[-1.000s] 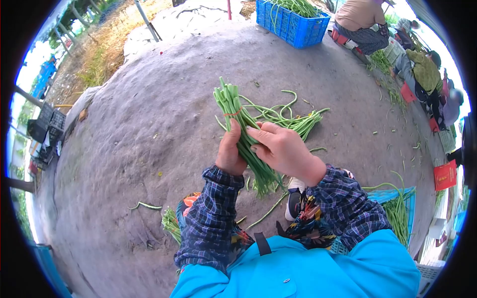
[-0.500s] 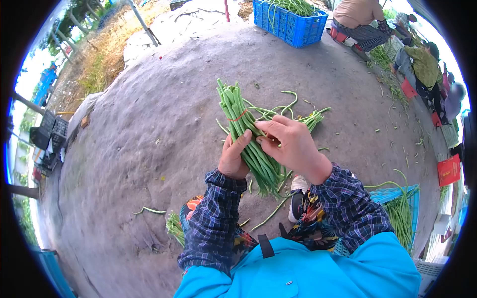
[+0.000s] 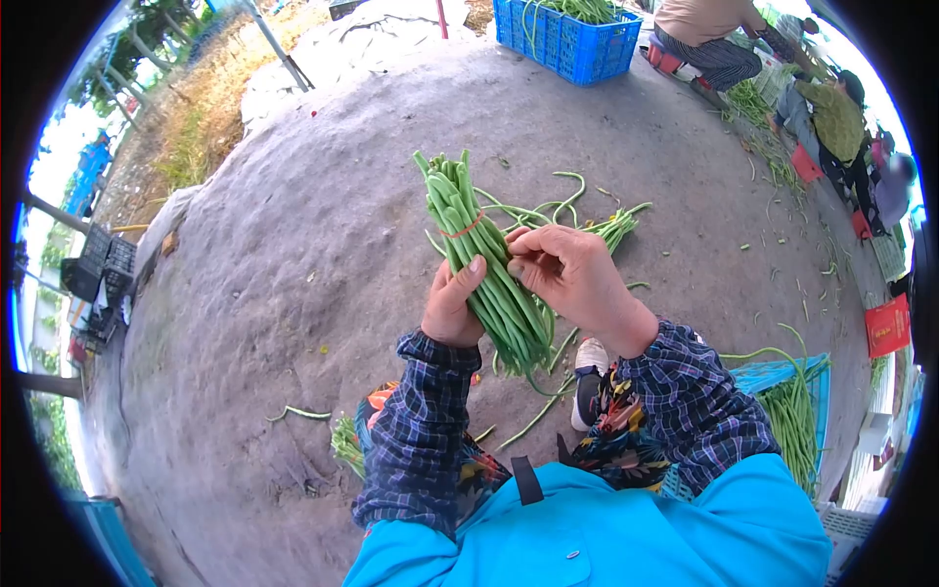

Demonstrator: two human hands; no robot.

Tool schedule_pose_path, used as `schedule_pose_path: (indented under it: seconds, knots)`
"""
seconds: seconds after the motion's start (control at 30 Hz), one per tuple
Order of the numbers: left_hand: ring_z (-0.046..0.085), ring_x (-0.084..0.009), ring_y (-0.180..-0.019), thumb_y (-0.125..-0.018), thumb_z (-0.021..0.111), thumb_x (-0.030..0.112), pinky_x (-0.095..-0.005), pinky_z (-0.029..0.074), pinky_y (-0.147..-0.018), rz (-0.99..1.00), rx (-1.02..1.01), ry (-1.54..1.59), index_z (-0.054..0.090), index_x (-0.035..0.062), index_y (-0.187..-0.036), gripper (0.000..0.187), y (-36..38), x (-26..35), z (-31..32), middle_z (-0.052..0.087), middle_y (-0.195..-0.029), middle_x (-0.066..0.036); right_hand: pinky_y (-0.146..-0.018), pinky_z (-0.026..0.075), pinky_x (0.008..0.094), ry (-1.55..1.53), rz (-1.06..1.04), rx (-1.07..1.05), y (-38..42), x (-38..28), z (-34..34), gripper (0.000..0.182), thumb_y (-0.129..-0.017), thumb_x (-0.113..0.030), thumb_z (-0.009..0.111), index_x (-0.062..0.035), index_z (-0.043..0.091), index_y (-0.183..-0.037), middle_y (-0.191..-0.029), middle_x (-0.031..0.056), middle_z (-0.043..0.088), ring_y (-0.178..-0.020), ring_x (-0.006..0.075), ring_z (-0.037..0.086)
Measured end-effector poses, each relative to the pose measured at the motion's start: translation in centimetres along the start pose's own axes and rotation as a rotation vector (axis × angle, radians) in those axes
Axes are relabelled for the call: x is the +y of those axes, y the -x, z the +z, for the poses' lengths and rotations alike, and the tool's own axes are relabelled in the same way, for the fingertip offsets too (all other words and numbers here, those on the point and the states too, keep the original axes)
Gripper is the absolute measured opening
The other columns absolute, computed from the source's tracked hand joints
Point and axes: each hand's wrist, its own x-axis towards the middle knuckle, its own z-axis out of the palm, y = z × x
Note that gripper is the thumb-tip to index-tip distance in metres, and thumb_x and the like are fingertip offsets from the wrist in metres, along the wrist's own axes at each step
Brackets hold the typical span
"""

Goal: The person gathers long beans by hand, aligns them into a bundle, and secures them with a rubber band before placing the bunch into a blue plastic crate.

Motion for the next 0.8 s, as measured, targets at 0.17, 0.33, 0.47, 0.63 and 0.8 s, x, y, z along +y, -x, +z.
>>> schedule_pose_path:
  seconds: [0.17, 0.33, 0.47, 0.63, 0.8]
  knots:
    - [0.043, -0.0291, -0.124, -0.086, 0.06, 0.024, -0.0442, 0.035, -0.104, 0.004, 0.001, -0.063, 0.039, 0.0043, -0.13, 0.053, -0.1, 0.1, 0.1, 0.038, -0.138, -0.019, -0.06, 0.05, 0.0302, 0.079, -0.024, -0.006, 0.1, 0.2, 0.4, 0.018, -0.075, -0.012, 0.07, -0.0016, 0.063, -0.088, -0.079, 0.0104, 0.063, -0.066, 0.0218, 0.062]
    - [0.05, -0.0245, -0.115, -0.085, 0.062, 0.025, -0.0387, 0.042, -0.097, 0.02, 0.043, -0.073, 0.037, 0.0012, -0.132, 0.058, -0.5, -0.3, -0.6, 0.048, -0.127, -0.012, -0.061, 0.049, 0.0333, 0.12, 0.052, -0.025, -0.1, -0.6, 0.8, 0.018, -0.075, -0.013, 0.068, -0.0004, 0.061, -0.085, -0.078, 0.0132, 0.063, -0.068, 0.0264, 0.063]
    - [0.057, -0.0258, -0.103, -0.085, 0.062, 0.031, -0.0395, 0.045, -0.091, 0.025, 0.073, -0.15, 0.042, -0.0001, -0.125, 0.054, -0.5, -0.5, -0.9, 0.055, -0.114, -0.014, -0.062, 0.049, 0.0349, -0.038, 0.163, -0.094, -0.2, -0.3, 0.7, 0.018, -0.072, -0.011, 0.066, 0.0024, 0.058, -0.082, -0.075, 0.0163, 0.062, -0.069, 0.0287, 0.063]
    - [0.055, -0.0202, -0.101, -0.086, 0.06, 0.027, -0.0354, 0.045, -0.089, 0.016, 0.01, -0.036, 0.04, 0.0017, -0.128, 0.052, -0.6, -1.1, -2.3, 0.055, -0.11, -0.009, -0.061, 0.049, 0.0351, 0.051, 0.115, -0.17, -0.1, -0.5, 0.2, 0.017, -0.07, -0.009, 0.064, 0.0035, 0.058, -0.081, -0.073, 0.0169, 0.062, -0.067, 0.0289, 0.063]
    - [0.056, -0.0203, -0.099, -0.086, 0.061, 0.032, -0.0354, 0.045, -0.088, -0.028, -0.033, -0.014, 0.04, 0.0031, -0.127, 0.055, -0.4, -0.9, -2.0, 0.055, -0.11, -0.009, -0.058, 0.048, 0.0331, 0.071, 0.064, -0.209, -0.2, -0.7, -0.4, 0.02, -0.071, -0.012, 0.068, 0.0035, 0.059, -0.079, -0.07, 0.0156, 0.061, -0.061, 0.0249, 0.062]
